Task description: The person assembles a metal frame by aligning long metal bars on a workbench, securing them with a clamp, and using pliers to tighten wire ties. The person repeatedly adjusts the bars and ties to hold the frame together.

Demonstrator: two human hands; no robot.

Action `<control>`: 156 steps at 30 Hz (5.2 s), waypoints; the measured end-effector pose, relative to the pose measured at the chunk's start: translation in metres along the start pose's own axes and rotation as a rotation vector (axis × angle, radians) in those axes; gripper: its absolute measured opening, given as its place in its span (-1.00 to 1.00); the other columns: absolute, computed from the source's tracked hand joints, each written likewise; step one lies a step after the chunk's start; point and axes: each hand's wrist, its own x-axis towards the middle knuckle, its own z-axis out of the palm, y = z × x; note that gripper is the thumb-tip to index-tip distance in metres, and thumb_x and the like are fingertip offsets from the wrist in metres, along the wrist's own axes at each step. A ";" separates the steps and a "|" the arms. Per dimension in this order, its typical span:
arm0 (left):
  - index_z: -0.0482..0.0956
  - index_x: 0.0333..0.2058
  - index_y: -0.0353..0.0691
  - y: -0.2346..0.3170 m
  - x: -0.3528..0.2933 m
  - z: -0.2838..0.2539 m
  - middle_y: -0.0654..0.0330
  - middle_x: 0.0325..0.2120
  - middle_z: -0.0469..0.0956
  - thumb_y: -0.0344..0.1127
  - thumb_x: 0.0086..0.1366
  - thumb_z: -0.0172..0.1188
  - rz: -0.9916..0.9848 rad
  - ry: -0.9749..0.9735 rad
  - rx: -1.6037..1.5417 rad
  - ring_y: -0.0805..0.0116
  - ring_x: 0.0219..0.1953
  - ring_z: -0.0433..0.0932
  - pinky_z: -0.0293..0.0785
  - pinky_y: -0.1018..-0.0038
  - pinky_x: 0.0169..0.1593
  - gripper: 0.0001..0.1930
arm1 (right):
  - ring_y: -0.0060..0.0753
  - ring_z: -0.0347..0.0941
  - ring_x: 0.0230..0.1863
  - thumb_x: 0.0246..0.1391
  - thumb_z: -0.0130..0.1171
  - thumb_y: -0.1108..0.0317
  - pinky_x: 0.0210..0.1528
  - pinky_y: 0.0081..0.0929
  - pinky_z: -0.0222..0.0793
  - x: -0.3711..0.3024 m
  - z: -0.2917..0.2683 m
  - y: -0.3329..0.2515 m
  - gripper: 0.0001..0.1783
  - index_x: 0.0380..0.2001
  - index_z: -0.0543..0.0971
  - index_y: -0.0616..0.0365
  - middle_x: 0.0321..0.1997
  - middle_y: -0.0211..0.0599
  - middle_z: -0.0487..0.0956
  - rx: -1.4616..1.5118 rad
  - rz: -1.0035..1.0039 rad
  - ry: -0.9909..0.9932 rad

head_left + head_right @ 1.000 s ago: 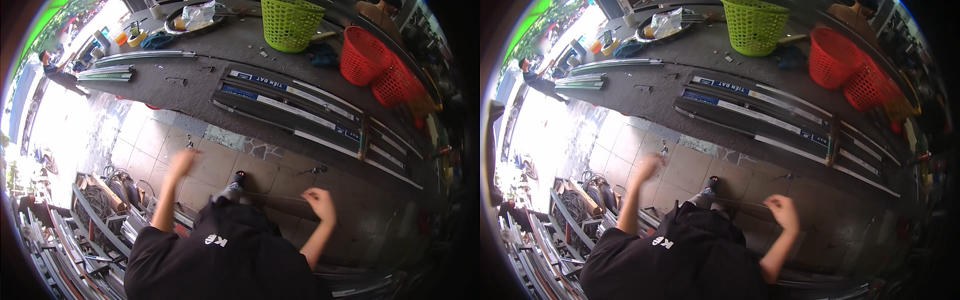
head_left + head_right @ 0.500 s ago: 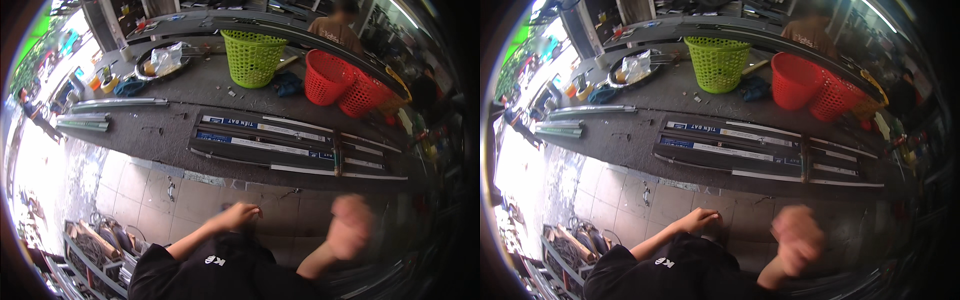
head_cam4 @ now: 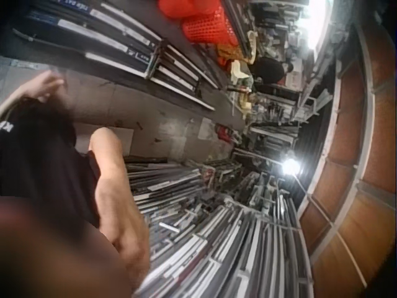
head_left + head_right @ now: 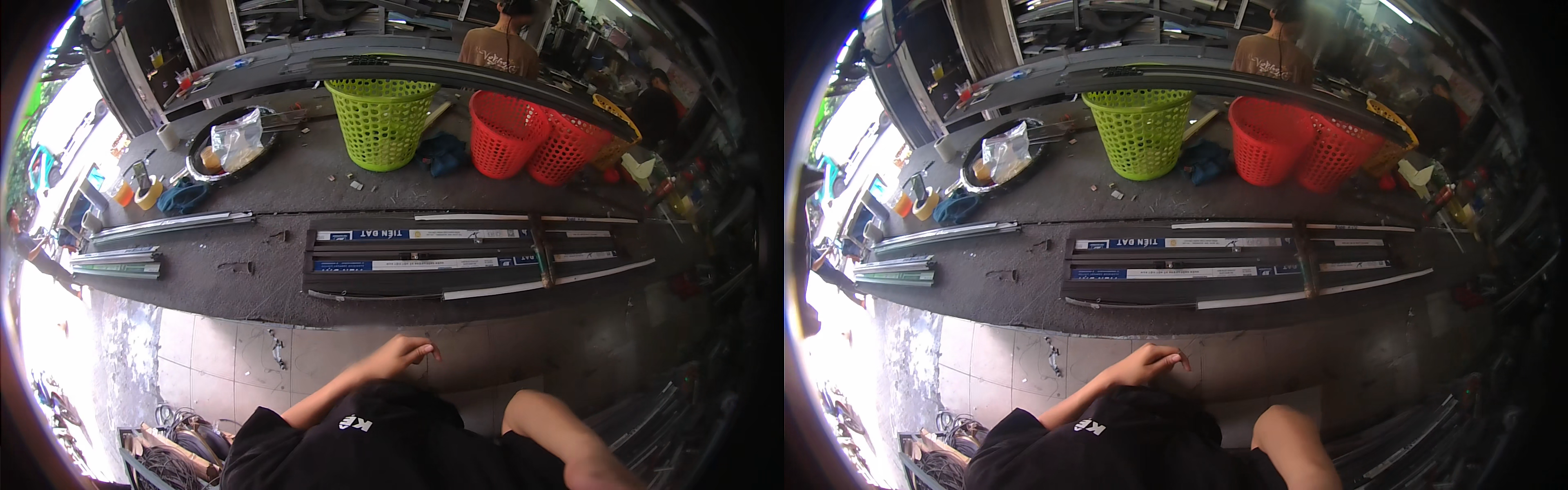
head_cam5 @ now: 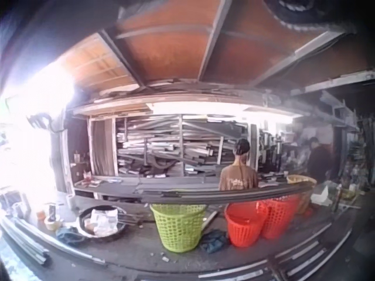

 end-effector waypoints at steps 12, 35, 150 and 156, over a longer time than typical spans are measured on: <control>0.64 -0.13 -0.26 0.030 0.007 -0.037 0.44 -0.60 0.25 0.02 0.57 -0.15 0.164 0.033 -0.349 0.63 -0.54 0.16 0.14 0.58 -0.43 -0.52 | -0.64 0.38 -0.11 0.41 -0.02 0.05 -0.06 -0.62 0.27 -0.196 0.017 0.004 -0.49 0.12 0.53 0.27 -0.10 -0.37 0.54 -0.097 1.856 0.659; 0.63 -0.06 -0.10 0.001 0.037 -0.062 0.18 -0.14 0.56 -0.20 0.34 0.19 0.425 0.349 0.521 0.19 0.01 0.48 0.21 0.20 0.15 -0.75 | -0.77 -0.02 -0.65 0.35 0.04 0.37 -0.61 -0.66 -0.13 -0.220 0.036 0.015 -0.82 -0.28 0.55 0.24 -0.62 -0.61 0.19 -0.182 1.454 1.512; 0.63 -0.22 -0.16 0.005 -0.004 -0.110 0.17 -0.28 0.58 -0.28 0.19 0.37 -0.046 0.979 0.603 0.13 -0.13 0.58 0.51 0.26 -0.09 -0.79 | -0.78 0.09 -0.64 0.29 0.19 0.36 -0.59 -0.68 -0.07 -0.295 0.000 0.075 -0.85 -0.29 0.57 0.23 -0.57 -0.58 0.36 -0.108 1.611 1.224; 0.67 -0.21 -0.04 -0.014 -0.044 -0.106 0.33 -0.24 0.58 -0.26 0.14 0.39 0.148 0.762 0.903 0.30 -0.12 0.54 0.39 0.33 0.03 -0.78 | -0.82 0.16 -0.61 0.23 0.27 0.38 -0.56 -0.74 -0.02 -0.312 0.047 0.088 -0.89 -0.33 0.62 0.20 -0.42 -0.47 0.56 -0.252 1.761 1.112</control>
